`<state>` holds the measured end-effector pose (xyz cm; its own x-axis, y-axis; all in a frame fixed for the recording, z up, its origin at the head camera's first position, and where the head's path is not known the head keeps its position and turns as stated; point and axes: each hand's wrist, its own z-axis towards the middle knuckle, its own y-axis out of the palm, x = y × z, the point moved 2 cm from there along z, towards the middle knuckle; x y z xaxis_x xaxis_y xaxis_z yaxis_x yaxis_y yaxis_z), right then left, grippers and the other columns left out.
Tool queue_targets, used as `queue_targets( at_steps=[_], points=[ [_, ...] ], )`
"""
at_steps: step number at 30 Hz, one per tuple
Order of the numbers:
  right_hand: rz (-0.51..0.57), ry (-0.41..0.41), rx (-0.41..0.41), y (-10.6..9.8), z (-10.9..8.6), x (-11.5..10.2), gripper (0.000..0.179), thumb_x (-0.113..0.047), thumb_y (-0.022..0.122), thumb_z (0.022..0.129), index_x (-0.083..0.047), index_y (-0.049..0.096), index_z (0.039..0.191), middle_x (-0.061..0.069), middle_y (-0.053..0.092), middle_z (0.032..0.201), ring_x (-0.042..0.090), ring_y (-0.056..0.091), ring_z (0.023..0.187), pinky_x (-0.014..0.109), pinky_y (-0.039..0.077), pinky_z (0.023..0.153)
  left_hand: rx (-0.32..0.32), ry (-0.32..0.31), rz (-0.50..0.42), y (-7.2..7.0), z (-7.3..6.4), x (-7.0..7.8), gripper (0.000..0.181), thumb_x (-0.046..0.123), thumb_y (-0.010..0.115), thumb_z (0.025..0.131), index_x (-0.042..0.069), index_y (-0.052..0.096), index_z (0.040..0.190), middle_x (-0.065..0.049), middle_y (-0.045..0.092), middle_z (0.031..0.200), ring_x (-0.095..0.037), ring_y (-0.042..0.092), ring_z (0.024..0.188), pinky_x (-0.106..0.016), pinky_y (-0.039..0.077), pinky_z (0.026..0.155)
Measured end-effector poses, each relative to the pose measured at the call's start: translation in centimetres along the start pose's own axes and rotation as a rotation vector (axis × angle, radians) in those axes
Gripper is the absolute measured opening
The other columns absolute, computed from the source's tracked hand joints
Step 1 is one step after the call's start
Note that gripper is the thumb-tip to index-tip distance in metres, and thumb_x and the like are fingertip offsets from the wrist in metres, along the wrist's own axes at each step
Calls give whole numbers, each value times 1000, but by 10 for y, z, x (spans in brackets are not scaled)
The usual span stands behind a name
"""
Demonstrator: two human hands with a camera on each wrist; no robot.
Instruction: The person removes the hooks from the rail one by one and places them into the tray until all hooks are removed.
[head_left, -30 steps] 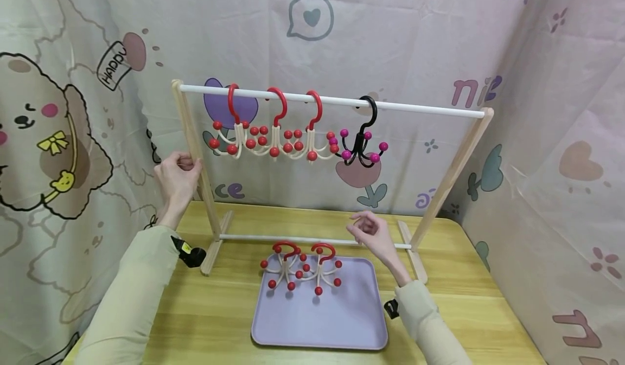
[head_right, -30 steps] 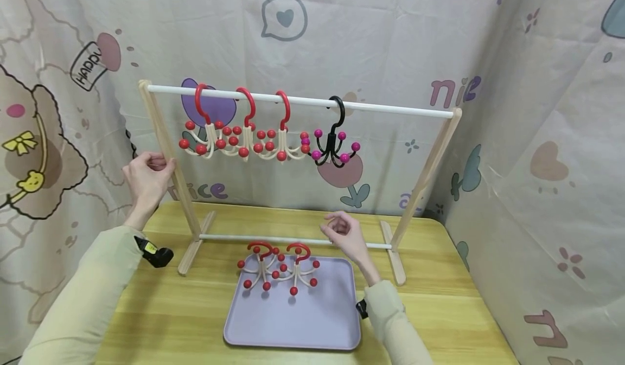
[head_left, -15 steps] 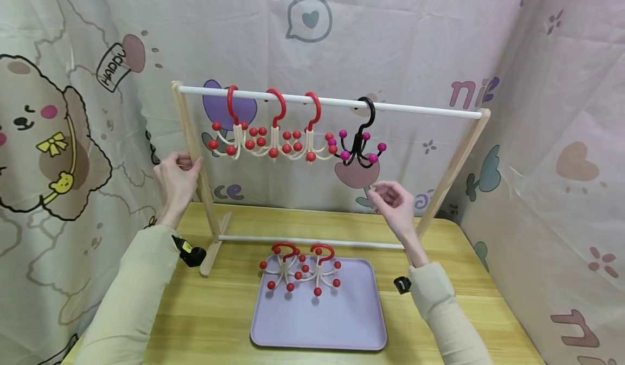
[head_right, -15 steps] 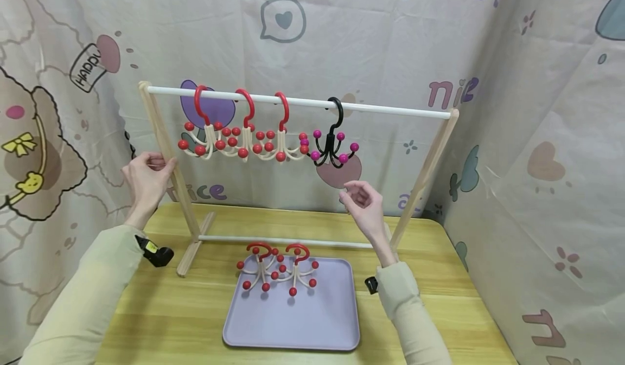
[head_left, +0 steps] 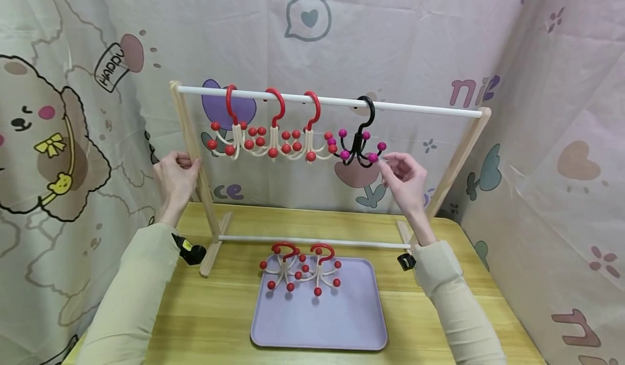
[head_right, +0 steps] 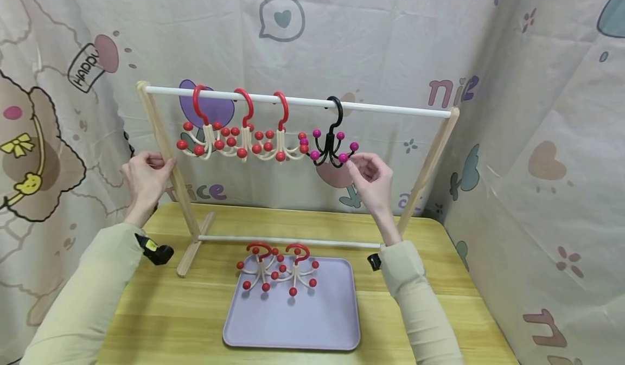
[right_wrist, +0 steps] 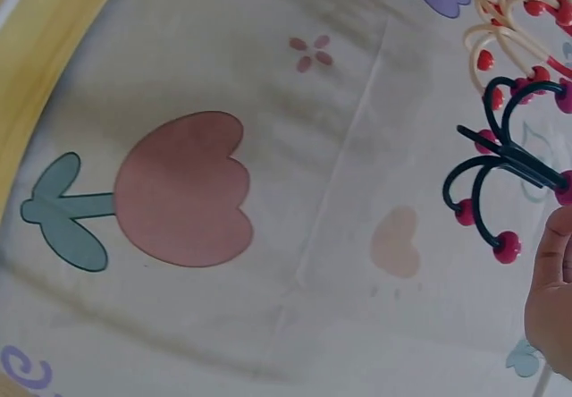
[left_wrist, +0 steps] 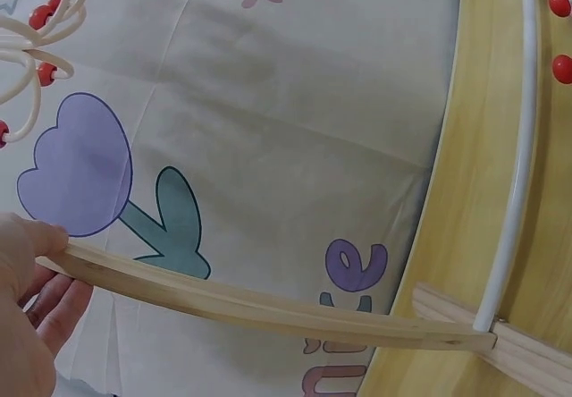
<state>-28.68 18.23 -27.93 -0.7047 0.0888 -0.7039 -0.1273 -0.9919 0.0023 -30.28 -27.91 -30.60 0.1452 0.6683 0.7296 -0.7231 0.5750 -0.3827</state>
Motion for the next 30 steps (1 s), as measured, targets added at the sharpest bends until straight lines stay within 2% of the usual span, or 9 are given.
queue_targets(
  at_steps=[7, 14, 22, 26, 30],
  points=[
    [-85, 42, -5, 6, 21, -13, 26, -4, 71, 91, 8, 66, 114, -10, 67, 73, 7, 57, 53, 19, 47, 51, 8, 15, -13, -2, 1, -1, 26, 18, 70, 92, -7, 70, 101, -26, 73, 93, 19, 36, 59, -13, 34, 67],
    [-155, 98, -58, 16, 44, -25, 37, -14, 73, 91, 2, 65, 124, -12, 65, 76, 3, 58, 54, 17, 48, 51, 4, 17, -3, -2, 2, -3, 28, 19, 70, 92, -7, 71, 102, -27, 73, 95, 20, 35, 58, -14, 34, 66],
    [-177, 122, -48, 26, 63, -30, 37, -13, 73, 89, 5, 64, 120, -10, 63, 75, 1, 61, 57, 17, 52, 56, 3, 28, -12, -2, 1, -1, 27, 18, 70, 92, -7, 70, 101, -27, 73, 94, 22, 36, 57, -10, 33, 64],
    [-172, 128, -39, 29, 66, -30, 34, -12, 74, 89, 6, 64, 116, -9, 64, 75, 3, 62, 57, 15, 51, 54, 13, 33, -20, -1, 0, 0, 25, 15, 70, 91, -8, 70, 100, -27, 73, 92, 22, 36, 57, -10, 33, 63],
    [-160, 127, -43, 33, 68, -30, 31, -10, 74, 88, 6, 63, 112, -8, 63, 74, 5, 61, 55, 16, 49, 50, 28, 41, -31, -1, -1, -1, 24, 14, 71, 91, -9, 70, 100, -28, 73, 91, 21, 35, 59, -13, 32, 69]
  ],
)
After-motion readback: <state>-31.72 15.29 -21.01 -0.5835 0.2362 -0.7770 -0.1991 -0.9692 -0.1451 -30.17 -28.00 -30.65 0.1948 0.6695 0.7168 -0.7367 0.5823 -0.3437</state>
